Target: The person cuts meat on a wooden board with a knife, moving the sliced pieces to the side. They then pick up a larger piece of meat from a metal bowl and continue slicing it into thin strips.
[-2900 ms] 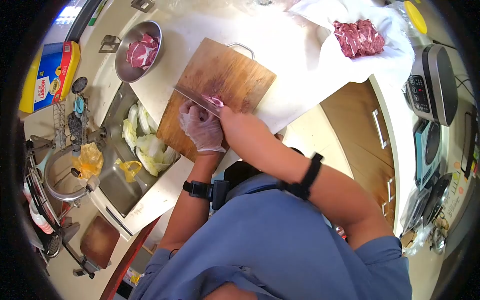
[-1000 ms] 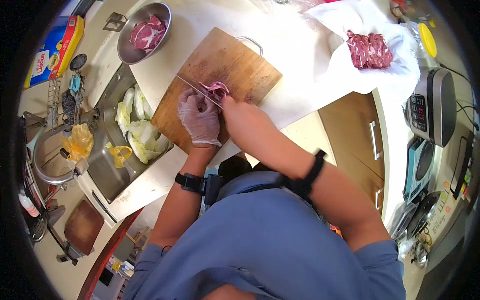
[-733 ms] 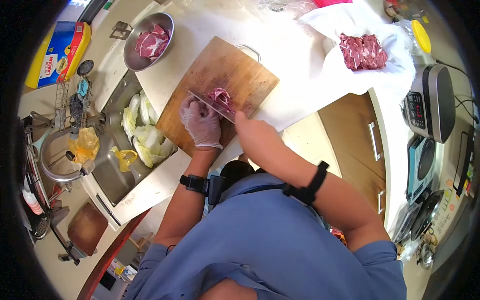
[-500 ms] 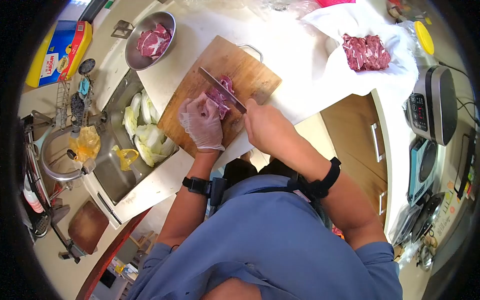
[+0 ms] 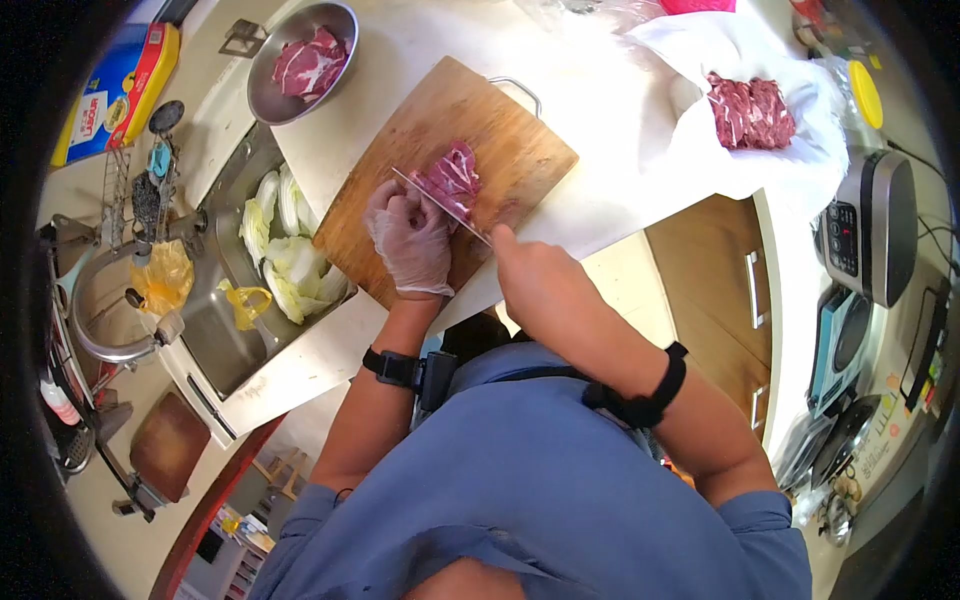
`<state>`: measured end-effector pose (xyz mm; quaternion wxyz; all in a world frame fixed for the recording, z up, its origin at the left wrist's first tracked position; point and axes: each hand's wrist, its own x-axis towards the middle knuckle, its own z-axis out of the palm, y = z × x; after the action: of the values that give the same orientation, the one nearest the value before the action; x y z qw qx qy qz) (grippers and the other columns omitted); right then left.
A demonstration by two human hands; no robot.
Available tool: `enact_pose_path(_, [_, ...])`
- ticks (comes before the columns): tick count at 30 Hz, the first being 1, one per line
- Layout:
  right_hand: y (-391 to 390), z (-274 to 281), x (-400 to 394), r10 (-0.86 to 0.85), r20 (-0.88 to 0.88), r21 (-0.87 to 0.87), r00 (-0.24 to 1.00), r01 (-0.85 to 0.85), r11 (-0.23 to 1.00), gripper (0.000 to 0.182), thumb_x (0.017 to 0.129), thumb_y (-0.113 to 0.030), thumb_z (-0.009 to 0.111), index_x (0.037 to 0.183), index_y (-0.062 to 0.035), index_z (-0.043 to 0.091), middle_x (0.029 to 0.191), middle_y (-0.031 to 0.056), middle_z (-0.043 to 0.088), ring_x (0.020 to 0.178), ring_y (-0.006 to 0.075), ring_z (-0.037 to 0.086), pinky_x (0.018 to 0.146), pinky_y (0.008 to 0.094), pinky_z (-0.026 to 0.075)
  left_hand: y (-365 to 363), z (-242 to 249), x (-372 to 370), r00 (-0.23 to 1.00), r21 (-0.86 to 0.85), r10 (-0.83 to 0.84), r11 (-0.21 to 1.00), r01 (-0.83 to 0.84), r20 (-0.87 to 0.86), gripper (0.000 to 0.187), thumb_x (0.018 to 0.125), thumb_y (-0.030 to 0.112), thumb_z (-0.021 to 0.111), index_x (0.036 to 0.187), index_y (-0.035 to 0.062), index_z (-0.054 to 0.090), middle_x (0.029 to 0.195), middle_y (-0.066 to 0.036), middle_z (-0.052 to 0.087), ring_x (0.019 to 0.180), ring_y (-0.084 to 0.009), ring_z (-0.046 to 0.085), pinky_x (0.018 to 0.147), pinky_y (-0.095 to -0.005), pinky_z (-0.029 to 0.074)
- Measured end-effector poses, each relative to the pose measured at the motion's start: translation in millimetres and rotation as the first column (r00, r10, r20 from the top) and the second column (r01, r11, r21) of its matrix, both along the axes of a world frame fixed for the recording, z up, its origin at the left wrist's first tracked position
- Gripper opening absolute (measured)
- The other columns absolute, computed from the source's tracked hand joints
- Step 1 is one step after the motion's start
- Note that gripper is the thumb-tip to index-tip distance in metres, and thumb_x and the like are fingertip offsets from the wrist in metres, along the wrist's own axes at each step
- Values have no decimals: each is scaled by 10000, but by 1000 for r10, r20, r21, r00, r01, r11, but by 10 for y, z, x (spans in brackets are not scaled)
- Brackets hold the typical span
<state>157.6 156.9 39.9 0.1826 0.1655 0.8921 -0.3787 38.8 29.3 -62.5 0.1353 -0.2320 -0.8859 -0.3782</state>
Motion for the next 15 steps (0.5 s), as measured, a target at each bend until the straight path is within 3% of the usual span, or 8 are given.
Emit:
enact_pose_path(2, [-24,-100,-244,9,-146,6,989,-8,1000,172,857,2,535,1012,31,467,713,272,636,714,488,644,644,569,513,-5,10,-15,1000,2,13,1000,-13,13,116,793,28,725,806,32,610,1044,-136,624,961,-333,552,834,-434,448])
enact_pose_path(6, [-75,-172,-416,36,-214,63,976,-23,998,214,845,16,536,1045,46,466,747,277,648,738,489,650,655,570,516,16,-10,-26,1000,4,19,1000,-19,1,133,771,30,736,807,35,608,1047,-149,624,951,-342,560,831,-436,446])
enact_pose_path(8, [-54,37,-144,27,-35,21,999,-26,999,187,856,3,529,1030,59,486,767,291,653,755,490,655,671,570,520,7,1,-30,1000,7,0,1000,0,-11,133,770,32,735,810,35,609,1051,-151,625,947,-343,561,831,-440,446])
enact_pose_path(12, [-50,-101,-170,7,80,26,997,-9,1000,193,865,-16,524,1039,59,486,751,299,647,752,487,660,677,566,524,16,24,-20,999,-11,26,1000,-26,33,129,767,50,745,830,67,633,1018,-140,633,920,-342,569,810,-461,440])
enact_pose_path(14, [-80,-306,-607,61,-216,88,974,-42,995,191,872,-27,521,1043,55,495,732,305,644,734,484,665,671,565,527,-10,-16,-42,1000,-20,26,999,-26,11,118,781,59,740,818,65,628,1022,-143,635,921,-342,569,805,-461,441])
enact_pose_path(15, [-78,-288,-606,58,-224,87,973,-39,995,191,872,-27,521,1043,55,495,732,305,644,734,484,665,671,565,527,-8,3,-56,1000,-32,19,999,-19,-1,113,795,68,735,806,63,623,1026,-147,637,921,-343,570,800,-460,442])
